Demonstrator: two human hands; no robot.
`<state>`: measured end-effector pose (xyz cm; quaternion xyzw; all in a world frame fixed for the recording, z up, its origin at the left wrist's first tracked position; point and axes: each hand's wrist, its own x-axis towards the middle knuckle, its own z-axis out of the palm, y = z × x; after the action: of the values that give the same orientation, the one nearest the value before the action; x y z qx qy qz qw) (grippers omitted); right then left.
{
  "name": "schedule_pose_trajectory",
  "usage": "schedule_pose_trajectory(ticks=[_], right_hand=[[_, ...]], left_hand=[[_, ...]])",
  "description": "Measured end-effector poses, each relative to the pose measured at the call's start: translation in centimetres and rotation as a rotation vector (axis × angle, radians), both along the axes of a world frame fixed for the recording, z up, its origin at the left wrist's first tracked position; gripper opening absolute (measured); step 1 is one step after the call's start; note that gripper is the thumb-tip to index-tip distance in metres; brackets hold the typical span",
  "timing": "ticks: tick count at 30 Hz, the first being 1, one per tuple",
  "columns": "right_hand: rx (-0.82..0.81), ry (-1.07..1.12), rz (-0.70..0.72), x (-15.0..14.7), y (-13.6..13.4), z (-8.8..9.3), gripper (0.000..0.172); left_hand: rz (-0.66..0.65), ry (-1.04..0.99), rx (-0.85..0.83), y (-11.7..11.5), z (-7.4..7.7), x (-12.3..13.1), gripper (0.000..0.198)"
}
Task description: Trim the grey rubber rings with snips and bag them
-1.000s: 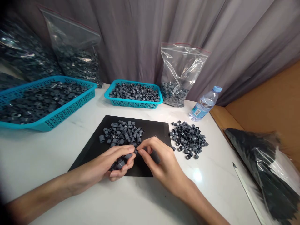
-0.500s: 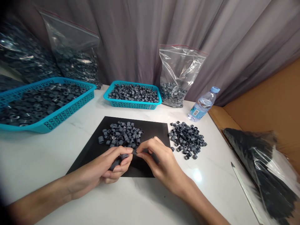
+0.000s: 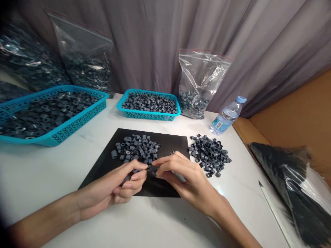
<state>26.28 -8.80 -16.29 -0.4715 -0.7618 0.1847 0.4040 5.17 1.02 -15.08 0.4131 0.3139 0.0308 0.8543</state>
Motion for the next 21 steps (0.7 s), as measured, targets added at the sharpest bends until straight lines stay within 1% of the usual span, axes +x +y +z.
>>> schedule_pose_trajectory(ticks=[5, 8, 11, 15, 18, 21], right_hand=[[-0.117, 0.19, -0.091, -0.2, 0.1, 0.1, 0.004], [-0.164, 0.231, -0.142, -0.4, 0.2, -0.1, 0.011], [-0.186, 0.207, -0.12, -0.6, 0.3, -0.3, 0.019], [-0.177, 0.22, -0.084, -1.0, 0.4, -0.7, 0.017], [-0.143, 0.256, -0.096, -1.3, 0.6, -1.0, 0.014], [-0.117, 0.273, -0.101, -1.4, 0.6, -1.1, 0.015]], left_hand=[[-0.045, -0.02, -0.001, 0.3, 0.3, -0.1, 0.033], [-0.039, -0.03, -0.011, 0.1, 0.4, 0.0, 0.033], [-0.033, -0.035, -0.029, -0.1, 0.3, 0.1, 0.032], [-0.04, -0.055, -0.033, -0.2, 0.3, 0.1, 0.032], [-0.057, -0.086, -0.068, -0.3, 0.3, 0.2, 0.033], [-0.073, -0.111, -0.111, -0.3, 0.3, 0.1, 0.034]])
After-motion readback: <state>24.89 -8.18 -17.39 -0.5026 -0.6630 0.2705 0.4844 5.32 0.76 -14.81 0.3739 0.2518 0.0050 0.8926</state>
